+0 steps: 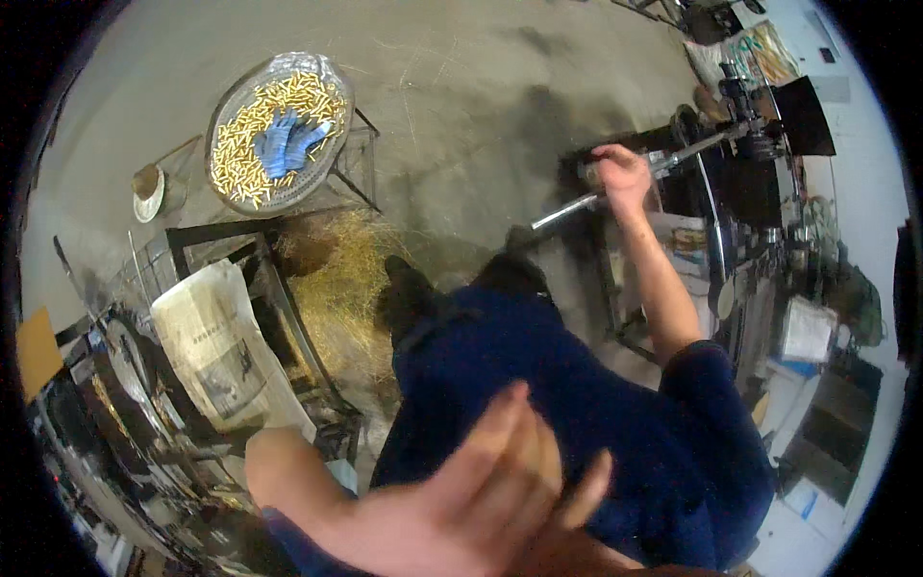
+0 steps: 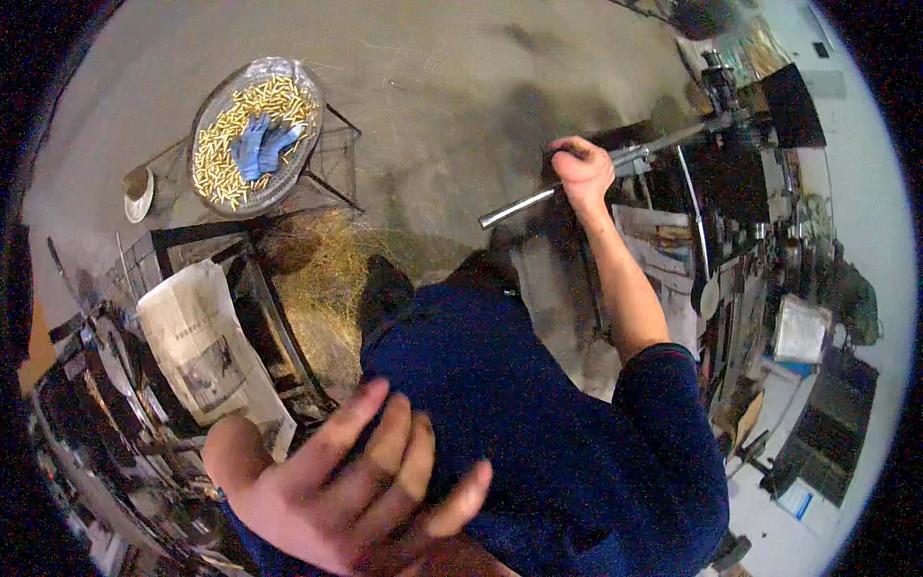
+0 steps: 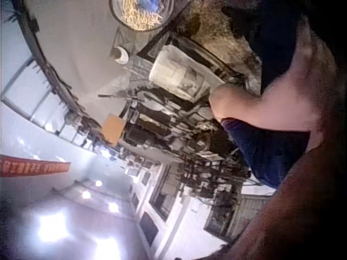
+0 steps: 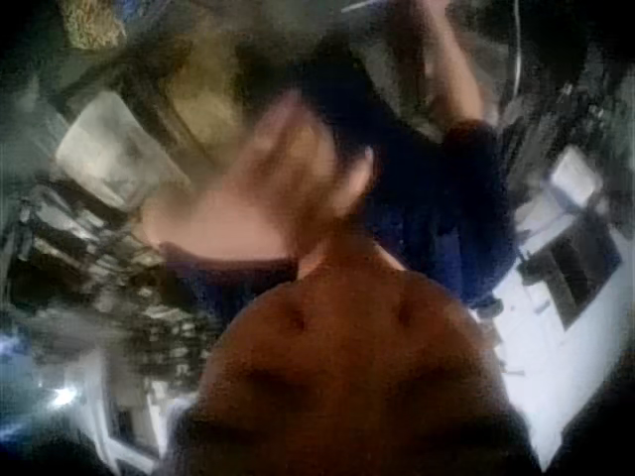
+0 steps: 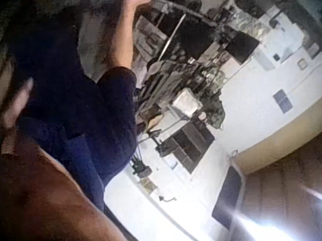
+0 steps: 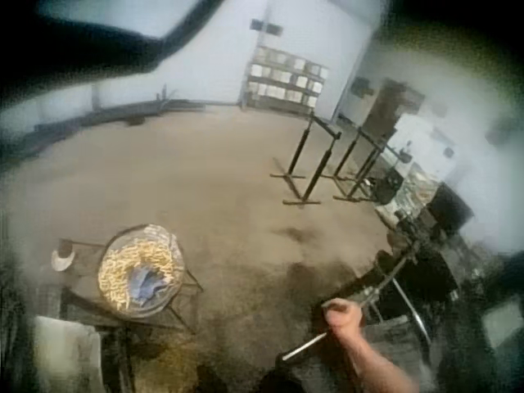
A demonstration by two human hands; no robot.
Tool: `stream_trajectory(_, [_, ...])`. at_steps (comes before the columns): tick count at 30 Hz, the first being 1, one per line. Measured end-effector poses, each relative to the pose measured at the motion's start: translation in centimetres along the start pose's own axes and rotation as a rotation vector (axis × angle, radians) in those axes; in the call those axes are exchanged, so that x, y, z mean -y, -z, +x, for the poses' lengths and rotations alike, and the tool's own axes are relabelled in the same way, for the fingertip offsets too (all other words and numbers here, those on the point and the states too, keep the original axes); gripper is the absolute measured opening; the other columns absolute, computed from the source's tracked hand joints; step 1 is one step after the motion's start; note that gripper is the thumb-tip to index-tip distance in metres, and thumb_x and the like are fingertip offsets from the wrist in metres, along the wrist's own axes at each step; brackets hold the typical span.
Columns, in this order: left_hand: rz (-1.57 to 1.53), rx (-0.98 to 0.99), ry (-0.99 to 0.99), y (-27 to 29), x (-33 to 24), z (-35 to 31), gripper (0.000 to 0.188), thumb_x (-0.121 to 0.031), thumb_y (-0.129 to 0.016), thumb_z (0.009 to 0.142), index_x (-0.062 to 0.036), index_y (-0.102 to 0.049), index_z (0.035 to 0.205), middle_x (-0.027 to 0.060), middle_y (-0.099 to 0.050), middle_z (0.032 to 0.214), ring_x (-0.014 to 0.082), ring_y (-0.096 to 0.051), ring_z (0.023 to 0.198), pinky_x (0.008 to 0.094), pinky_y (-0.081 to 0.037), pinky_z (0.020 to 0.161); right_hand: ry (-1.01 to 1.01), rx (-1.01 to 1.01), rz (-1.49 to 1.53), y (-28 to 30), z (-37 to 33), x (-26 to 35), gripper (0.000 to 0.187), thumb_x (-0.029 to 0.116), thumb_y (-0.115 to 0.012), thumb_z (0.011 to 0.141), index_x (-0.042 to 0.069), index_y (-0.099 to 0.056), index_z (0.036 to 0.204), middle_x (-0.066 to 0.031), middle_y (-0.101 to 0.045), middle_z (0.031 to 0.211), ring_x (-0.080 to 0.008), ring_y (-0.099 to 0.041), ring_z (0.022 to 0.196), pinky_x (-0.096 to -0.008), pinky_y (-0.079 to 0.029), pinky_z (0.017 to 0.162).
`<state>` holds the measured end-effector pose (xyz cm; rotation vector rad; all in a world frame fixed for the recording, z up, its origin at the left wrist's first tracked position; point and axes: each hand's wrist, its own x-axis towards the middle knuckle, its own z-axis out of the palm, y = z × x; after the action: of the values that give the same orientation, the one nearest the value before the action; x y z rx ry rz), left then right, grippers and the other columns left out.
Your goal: The person walks through a workshop carrying a blue bin, then picks up and moves several metal bars. They proceed to sweep the floor and a metal workbench using a broom and a dustpan to collect debris.
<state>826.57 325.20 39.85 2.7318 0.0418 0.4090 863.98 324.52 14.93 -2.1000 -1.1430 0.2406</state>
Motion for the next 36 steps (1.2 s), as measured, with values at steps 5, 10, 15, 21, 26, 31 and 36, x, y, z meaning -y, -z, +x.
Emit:
stream_trajectory(5, [-0.038,-0.108,-0.245,-1.6,4.5,-5.6,0.036,-0.022,-0.048,0.080,-0.0035,-0.045,0.111,0.0177,-0.054,0.092,0.0288,-0.056,0.081,0.0410,-0.047,0.078,-0.104,-0.050,-0.173,-0.2,-0.4,0.8,0.021,0.019,-0.057,0.057,0.013,-0.064,0.076,-0.0032,-0.051,0.053,-0.0148,-0.049,0.049,-0.0257,-0.038,0.050])
stream_trajectory(10, [-0.471,-0.217,-0.368,-0.2,8.4,-7.5,0.031,-0.024,-0.056,0.059,-0.0018,-0.055,0.081,0.0124,-0.058,0.077,0.0247,-0.059,0.075,0.0402,-0.046,0.079,-0.094,-0.048,-0.252,-1.2,0.0,2.5,0.019,0.020,-0.056,0.057,0.016,-0.064,0.073,-0.0048,-0.050,0.053,-0.0186,-0.051,0.051,-0.0287,-0.038,0.049])
stream_trajectory(15, [-0.283,-0.316,0.360,-1.6,11.3,-5.8,0.031,-0.005,-0.060,0.063,0.0003,-0.057,0.093,0.0128,-0.058,0.082,0.0245,-0.057,0.078,0.0396,-0.047,0.072,-0.028,-0.029,-0.367,-0.9,-0.2,1.3,0.017,0.023,-0.054,0.056,0.019,-0.062,0.071,-0.0055,-0.050,0.051,-0.0227,-0.052,0.052,-0.0316,-0.038,0.049])
stream_trajectory(21, [0.137,-0.171,0.865,-4.9,12.2,-12.2,0.033,-0.004,-0.058,0.068,-0.0033,-0.056,0.101,0.0156,-0.057,0.082,0.0295,-0.055,0.078,0.0402,-0.043,0.076,0.001,-0.045,-0.361,-1.7,0.7,2.3,0.016,0.022,-0.053,0.057,0.016,-0.061,0.069,-0.0052,-0.051,0.052,-0.0250,-0.051,0.052,-0.0314,-0.037,0.048])
stream_trajectory(26, [0.017,-0.325,1.201,-8.5,11.2,-19.5,0.032,-0.003,-0.055,0.072,-0.0024,-0.054,0.104,0.0171,-0.058,0.085,0.0311,-0.056,0.076,0.0352,-0.043,0.071,-0.052,-0.049,-0.343,-1.5,1.4,3.4,0.016,0.022,-0.053,0.057,0.016,-0.061,0.068,-0.0053,-0.051,0.053,-0.0246,-0.051,0.053,-0.0326,-0.037,0.049])
stream_trajectory(31, [-0.057,-0.356,1.211,-11.4,13.1,-20.2,0.030,-0.005,-0.054,0.074,-0.0018,-0.054,0.104,0.0155,-0.058,0.086,0.0304,-0.055,0.075,0.0343,-0.043,0.066,0.001,-0.005,-0.393,-1.1,1.6,2.9,0.015,0.023,-0.053,0.057,0.017,-0.061,0.068,-0.0056,-0.052,0.054,-0.0249,-0.051,0.052,-0.0329,-0.037,0.048])
stream_trajectory(36, [0.010,-0.229,1.017,-11.4,16.6,-14.8,0.035,-0.005,-0.057,0.071,-0.0060,-0.052,0.106,0.0163,-0.057,0.085,0.0327,-0.053,0.083,0.0375,-0.043,0.072,-0.013,-0.010,-0.380,-1.2,0.9,2.3,0.015,0.024,-0.053,0.058,0.017,-0.061,0.069,-0.0069,-0.052,0.054,-0.0268,-0.051,0.053,-0.0335,-0.038,0.049])
